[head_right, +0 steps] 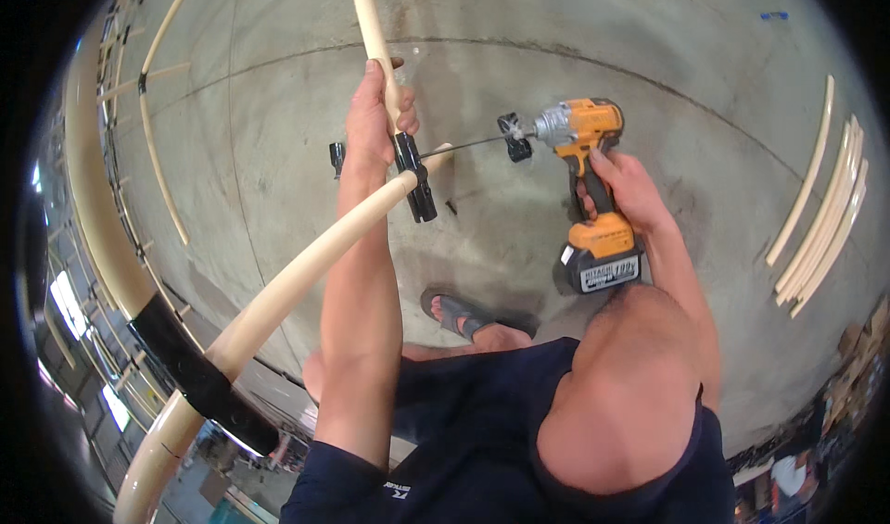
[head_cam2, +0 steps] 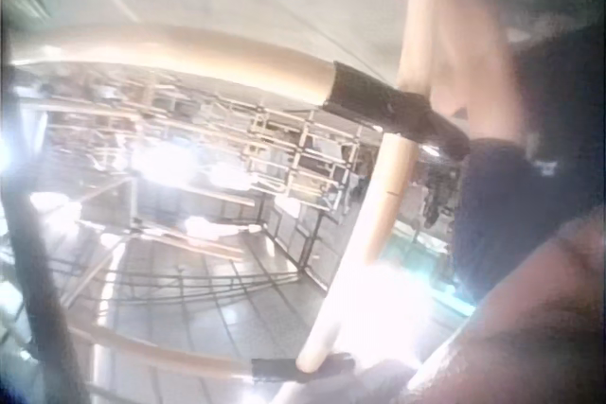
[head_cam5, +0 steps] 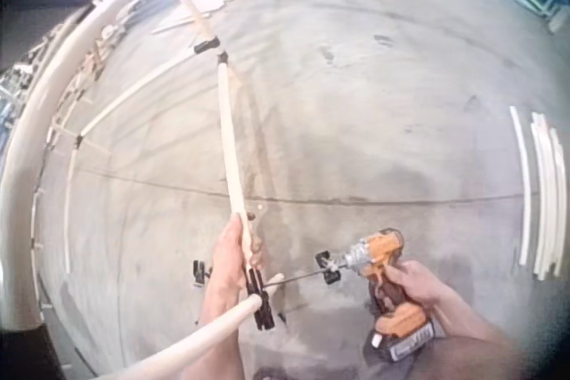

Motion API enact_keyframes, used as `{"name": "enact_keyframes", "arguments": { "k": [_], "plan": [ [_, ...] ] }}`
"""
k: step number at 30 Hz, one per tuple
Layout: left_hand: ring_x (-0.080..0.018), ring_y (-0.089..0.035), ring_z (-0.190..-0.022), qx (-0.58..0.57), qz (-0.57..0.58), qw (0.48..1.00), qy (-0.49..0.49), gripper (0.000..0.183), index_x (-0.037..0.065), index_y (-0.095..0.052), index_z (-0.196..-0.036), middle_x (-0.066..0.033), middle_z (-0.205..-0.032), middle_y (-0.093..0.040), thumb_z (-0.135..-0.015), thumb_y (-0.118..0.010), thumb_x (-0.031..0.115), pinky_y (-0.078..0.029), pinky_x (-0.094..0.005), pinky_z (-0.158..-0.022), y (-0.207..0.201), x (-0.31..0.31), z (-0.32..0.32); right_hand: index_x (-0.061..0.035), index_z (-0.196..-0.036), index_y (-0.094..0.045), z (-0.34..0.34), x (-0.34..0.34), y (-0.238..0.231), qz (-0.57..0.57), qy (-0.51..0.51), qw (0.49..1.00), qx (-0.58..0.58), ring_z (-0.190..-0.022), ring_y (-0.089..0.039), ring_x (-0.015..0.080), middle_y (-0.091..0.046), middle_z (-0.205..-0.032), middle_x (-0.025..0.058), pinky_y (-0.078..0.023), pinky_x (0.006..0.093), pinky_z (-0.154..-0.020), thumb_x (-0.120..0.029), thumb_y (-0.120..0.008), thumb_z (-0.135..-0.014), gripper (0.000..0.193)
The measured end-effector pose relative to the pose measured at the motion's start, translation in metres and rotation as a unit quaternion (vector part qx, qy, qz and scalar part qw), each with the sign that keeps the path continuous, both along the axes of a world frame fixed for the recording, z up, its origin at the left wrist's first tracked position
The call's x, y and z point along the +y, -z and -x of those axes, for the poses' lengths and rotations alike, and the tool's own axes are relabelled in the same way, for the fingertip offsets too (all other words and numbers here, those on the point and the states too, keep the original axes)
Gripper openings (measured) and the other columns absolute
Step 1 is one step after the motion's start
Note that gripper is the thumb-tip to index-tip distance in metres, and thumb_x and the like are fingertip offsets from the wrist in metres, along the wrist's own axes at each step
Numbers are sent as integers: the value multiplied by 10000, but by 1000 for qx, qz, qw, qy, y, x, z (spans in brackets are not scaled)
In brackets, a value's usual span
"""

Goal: The person connects wooden poles using plastic joints, securing them with an electric drill, and picks up additional joints from the floor.

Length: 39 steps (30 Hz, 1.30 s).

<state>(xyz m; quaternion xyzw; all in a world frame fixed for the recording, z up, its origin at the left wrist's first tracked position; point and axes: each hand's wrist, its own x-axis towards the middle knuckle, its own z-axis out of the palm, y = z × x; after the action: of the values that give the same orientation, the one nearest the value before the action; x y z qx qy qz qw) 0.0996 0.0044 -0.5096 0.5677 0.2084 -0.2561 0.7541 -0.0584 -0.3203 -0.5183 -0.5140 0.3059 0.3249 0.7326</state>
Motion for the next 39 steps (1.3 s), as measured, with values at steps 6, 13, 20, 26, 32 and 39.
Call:
{"name": "enact_keyframes", "arguments": {
  "k": [6, 13, 20, 26, 32, 39],
  "plan": [
    [-142, -403, -466, -10, -7, 1000, 19, 486, 97, -479, -1298, -57, -693, -504, -1084, -386, 523, -380, -318, -475, 8, -4, -1, -18, -986, -603, -5, -57, 40, 250, -60, 952, -167, -607, -617, 117, -667, -812, 64, -518, 290, -547, -460, -618, -1005, 443],
    [-165, -441, -445, -31, 9, 999, -3, 448, 101, -502, -1232, -64, -634, -496, -1079, -409, 511, -387, -336, -427, 17, 8, -4, -25, -995, -608, 14, -127, 16, 266, 286, 918, -70, -632, -617, 136, -645, -793, 54, -531, 304, -556, -469, -584, -1029, 446],
    [-170, -463, -467, -14, 27, 999, 14, 453, 104, -492, -1185, -75, -666, -521, -1075, -409, 536, -403, -339, -443, 20, 16, 0, -9, -982, -617, 76, -91, 105, 260, 396, 879, -60, -645, -635, 182, -648, -795, 83, -537, 337, -563, -435, -566, -1043, 434],
    [-186, -494, -514, -19, 60, 998, 28, 452, 87, -482, -1179, -78, -722, -550, -1084, -390, 519, -449, -354, -497, 21, 15, -2, 71, -1072, -676, 96, -93, 141, 453, 312, 835, 28, -802, -685, 269, -701, -910, 146, -538, 398, -754, -558, -553, -1013, 643],
    [-223, -571, -663, 21, 111, 992, 50, 426, 70, -470, -1184, -113, -854, -591, -1085, -404, 479, -501, -381, -593, 6, 12, -26, 129, -1178, -665, 72, -106, 110, 533, 115, 827, 132, -1176, -635, 391, -675, -1189, 303, -471, 441, -987, -755, -434, -942, 944],
    [-226, -537, -691, 25, 21, 999, 19, 398, 77, -514, -1094, -81, -824, -551, -1090, -403, 459, -476, -378, -618, 13, 15, -32, 150, -1285, -590, 73, -79, 134, 482, 251, 836, 80, -1274, -589, 403, -625, -1280, 347, -450, 437, -1053, -646, -493, -977, 859]
  ]
}}
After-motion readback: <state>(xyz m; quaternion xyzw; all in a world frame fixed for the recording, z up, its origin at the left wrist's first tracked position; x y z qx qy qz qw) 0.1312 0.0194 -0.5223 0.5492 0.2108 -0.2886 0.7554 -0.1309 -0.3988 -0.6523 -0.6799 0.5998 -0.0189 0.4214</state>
